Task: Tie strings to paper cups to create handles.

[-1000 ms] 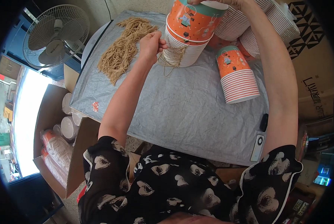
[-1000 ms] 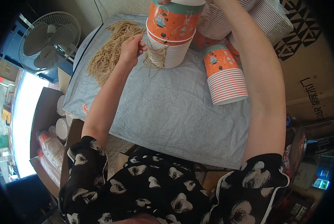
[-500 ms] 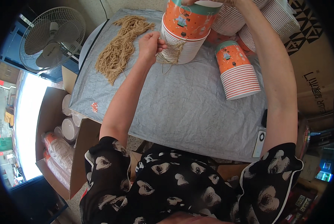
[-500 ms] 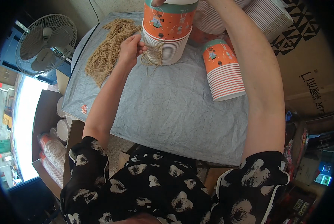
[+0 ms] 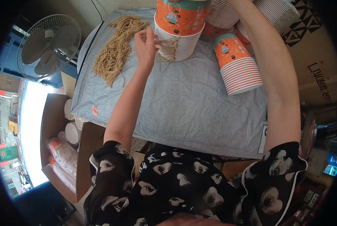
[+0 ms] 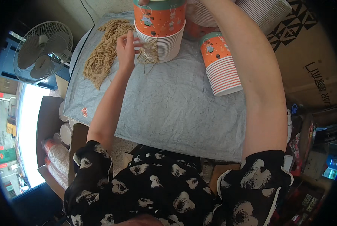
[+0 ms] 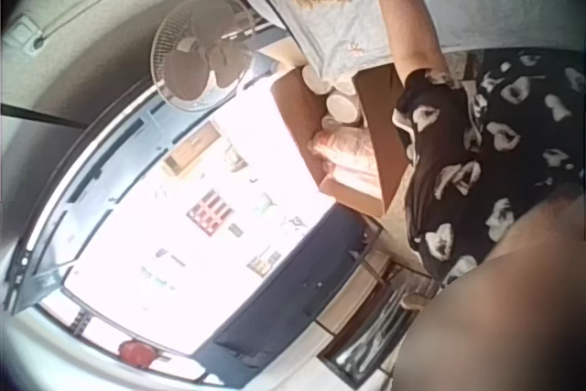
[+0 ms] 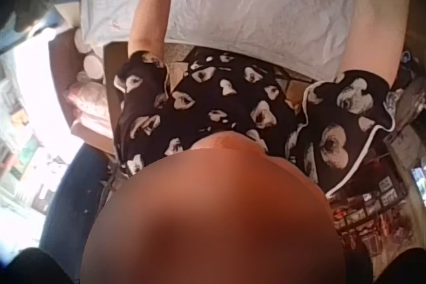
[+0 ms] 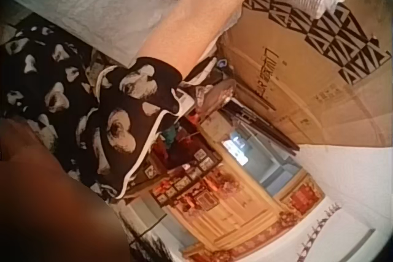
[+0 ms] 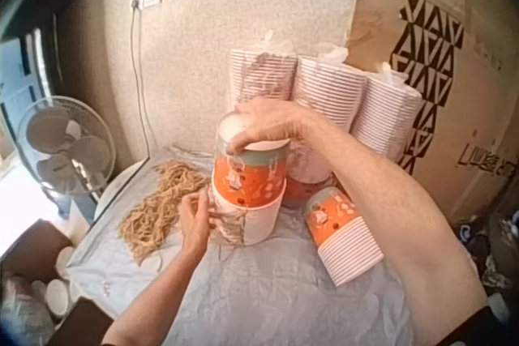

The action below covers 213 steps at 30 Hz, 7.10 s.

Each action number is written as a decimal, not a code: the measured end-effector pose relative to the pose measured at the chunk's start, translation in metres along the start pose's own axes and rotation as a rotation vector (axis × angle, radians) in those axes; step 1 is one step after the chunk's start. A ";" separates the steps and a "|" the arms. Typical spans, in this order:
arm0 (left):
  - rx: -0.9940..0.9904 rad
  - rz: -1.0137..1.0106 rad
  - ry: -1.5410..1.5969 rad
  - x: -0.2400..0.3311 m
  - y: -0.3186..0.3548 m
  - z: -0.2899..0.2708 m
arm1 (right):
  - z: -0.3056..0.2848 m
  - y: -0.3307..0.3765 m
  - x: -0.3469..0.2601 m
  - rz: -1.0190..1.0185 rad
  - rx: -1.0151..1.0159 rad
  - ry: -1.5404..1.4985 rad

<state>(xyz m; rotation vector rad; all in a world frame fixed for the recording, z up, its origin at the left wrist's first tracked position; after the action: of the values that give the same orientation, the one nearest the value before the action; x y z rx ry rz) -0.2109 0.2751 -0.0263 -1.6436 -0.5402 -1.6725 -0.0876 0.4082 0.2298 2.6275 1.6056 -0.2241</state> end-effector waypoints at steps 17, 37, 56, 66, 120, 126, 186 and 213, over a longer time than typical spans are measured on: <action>-0.280 0.553 -0.329 0.024 -0.006 0.037 | -0.007 0.013 -0.010 0.107 -0.073 -0.220; -0.461 0.421 -0.009 0.006 -0.004 0.042 | 0.028 0.013 0.026 0.042 0.273 -0.318; -0.622 0.746 -0.245 0.058 0.202 0.181 | 0.234 0.346 0.090 0.776 0.900 -1.683; -0.617 0.808 -0.319 0.045 0.207 0.190 | 0.267 0.336 0.093 0.688 1.068 -1.645; -0.386 -0.427 -0.077 -0.019 0.274 -0.176 | 0.299 0.297 -0.219 -0.001 0.484 -0.751; -0.608 -0.461 -0.044 0.015 0.322 -0.146 | 0.310 0.305 -0.207 0.040 0.124 -0.704; -0.606 0.461 -0.273 0.088 0.326 -0.049 | 0.269 0.460 -0.100 0.608 0.874 -1.425; -0.644 -0.154 0.121 0.056 0.300 -0.103 | 0.241 0.391 -0.125 0.327 1.036 -0.827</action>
<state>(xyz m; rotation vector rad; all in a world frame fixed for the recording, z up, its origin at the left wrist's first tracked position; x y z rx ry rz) -0.0566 -0.0073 -0.0378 -1.9519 -0.0573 -2.1959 0.1804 0.0900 -0.0007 2.5714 0.8162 -2.2249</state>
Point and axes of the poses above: each hand's wrist, its own y-axis away from the middle knuckle, its own z-axis out of the palm, x = y × z, the point moved 3 cm from there along -y, towards the middle knuckle, and after that the axes turned 5 degrees about z, right-handed, at the moved point
